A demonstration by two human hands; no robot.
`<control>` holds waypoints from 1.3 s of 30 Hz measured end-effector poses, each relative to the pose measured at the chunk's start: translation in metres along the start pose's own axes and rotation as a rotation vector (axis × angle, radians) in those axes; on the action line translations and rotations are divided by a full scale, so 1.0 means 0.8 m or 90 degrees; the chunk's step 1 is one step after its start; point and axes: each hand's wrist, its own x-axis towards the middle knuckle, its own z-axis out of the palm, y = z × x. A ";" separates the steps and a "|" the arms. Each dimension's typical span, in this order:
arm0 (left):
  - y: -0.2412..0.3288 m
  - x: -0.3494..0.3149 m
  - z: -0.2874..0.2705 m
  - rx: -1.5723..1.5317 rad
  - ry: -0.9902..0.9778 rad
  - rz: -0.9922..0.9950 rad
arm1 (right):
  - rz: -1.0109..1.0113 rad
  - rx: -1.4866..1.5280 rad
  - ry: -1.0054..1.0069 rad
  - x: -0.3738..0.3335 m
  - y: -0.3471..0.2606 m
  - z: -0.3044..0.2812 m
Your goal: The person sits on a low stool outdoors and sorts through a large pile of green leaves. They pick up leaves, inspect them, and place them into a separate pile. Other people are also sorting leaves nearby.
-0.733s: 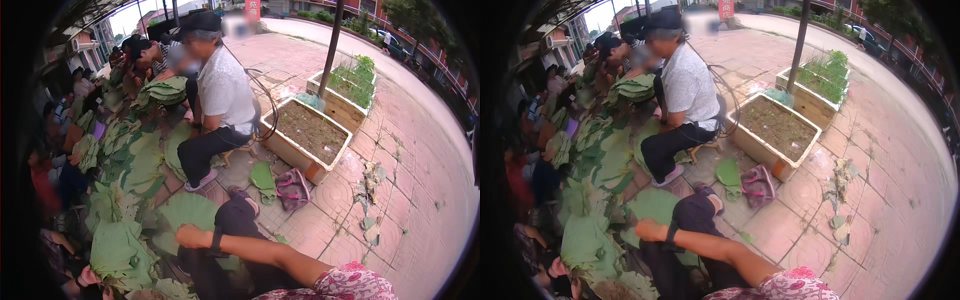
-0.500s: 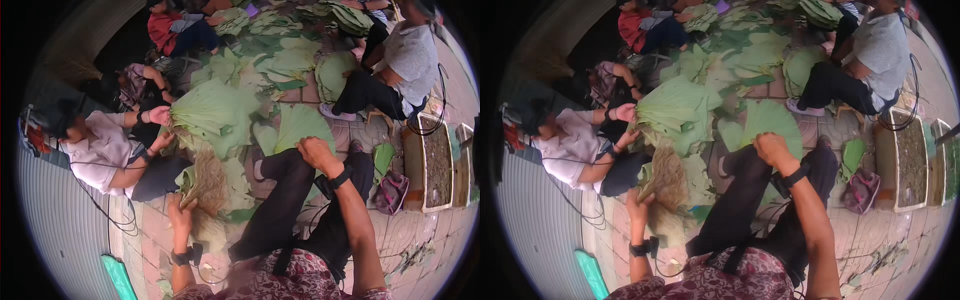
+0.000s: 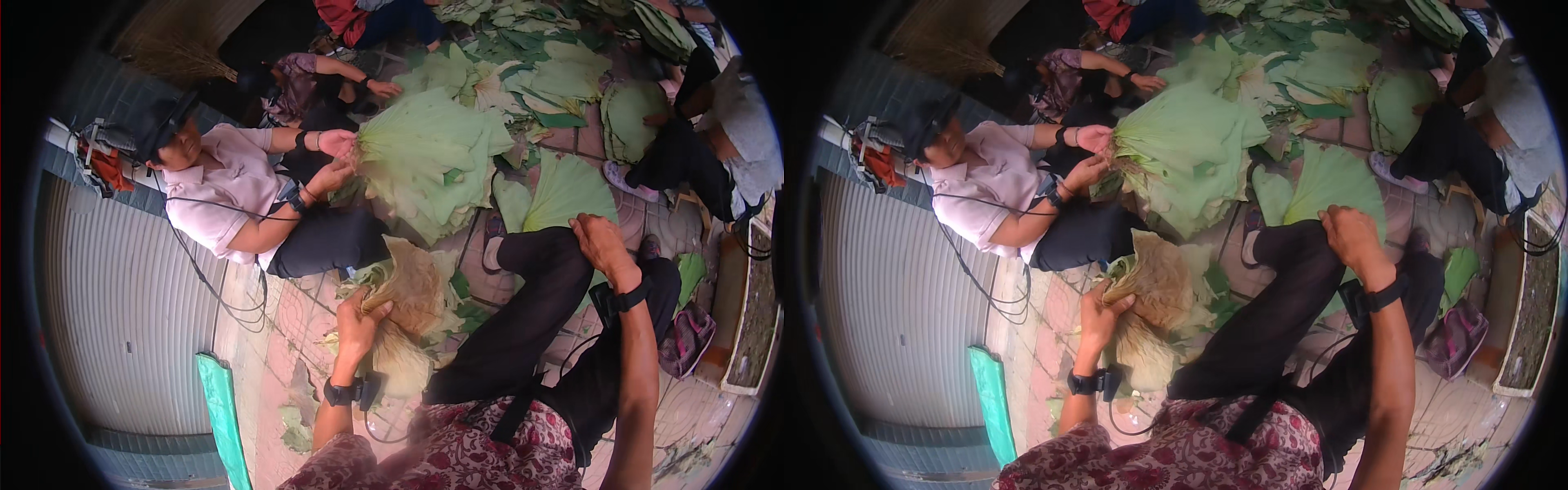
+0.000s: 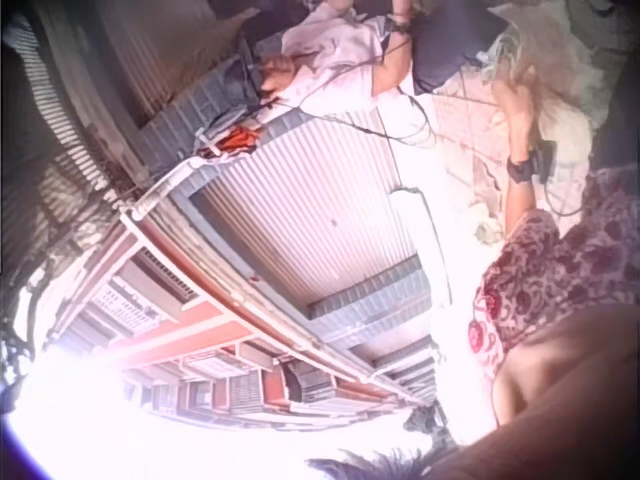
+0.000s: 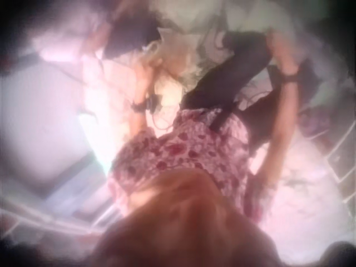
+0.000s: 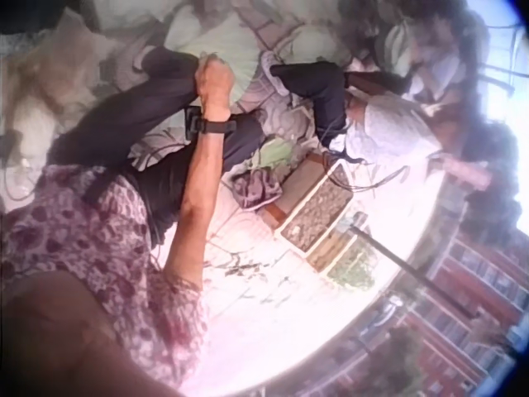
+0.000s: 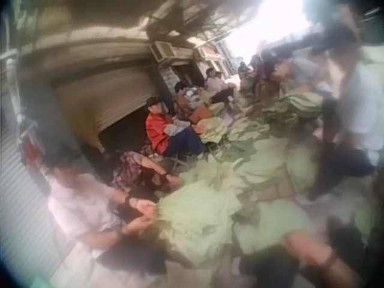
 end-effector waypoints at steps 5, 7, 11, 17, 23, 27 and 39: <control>-0.019 0.009 0.005 0.013 0.032 -0.015 | -0.001 -0.004 -0.011 -0.002 -0.006 -0.002; -0.021 0.010 0.009 0.005 0.033 0.000 | -0.015 0.003 0.010 0.000 -0.003 0.002; -0.009 0.012 0.005 -0.013 0.007 -0.025 | -0.016 0.012 0.011 -0.003 -0.003 0.001; 0.019 0.021 -0.005 -0.027 0.013 -0.001 | -0.024 0.018 0.014 -0.004 0.002 0.001; -0.016 0.031 -0.014 -0.097 0.175 0.050 | -0.007 0.010 0.014 -0.005 0.008 0.006; -0.026 0.029 -0.012 -0.011 0.272 0.062 | 0.003 0.034 -0.010 -0.002 -0.007 0.004; 0.034 0.022 0.005 -0.071 0.315 0.119 | 0.010 0.029 0.016 -0.005 -0.004 0.006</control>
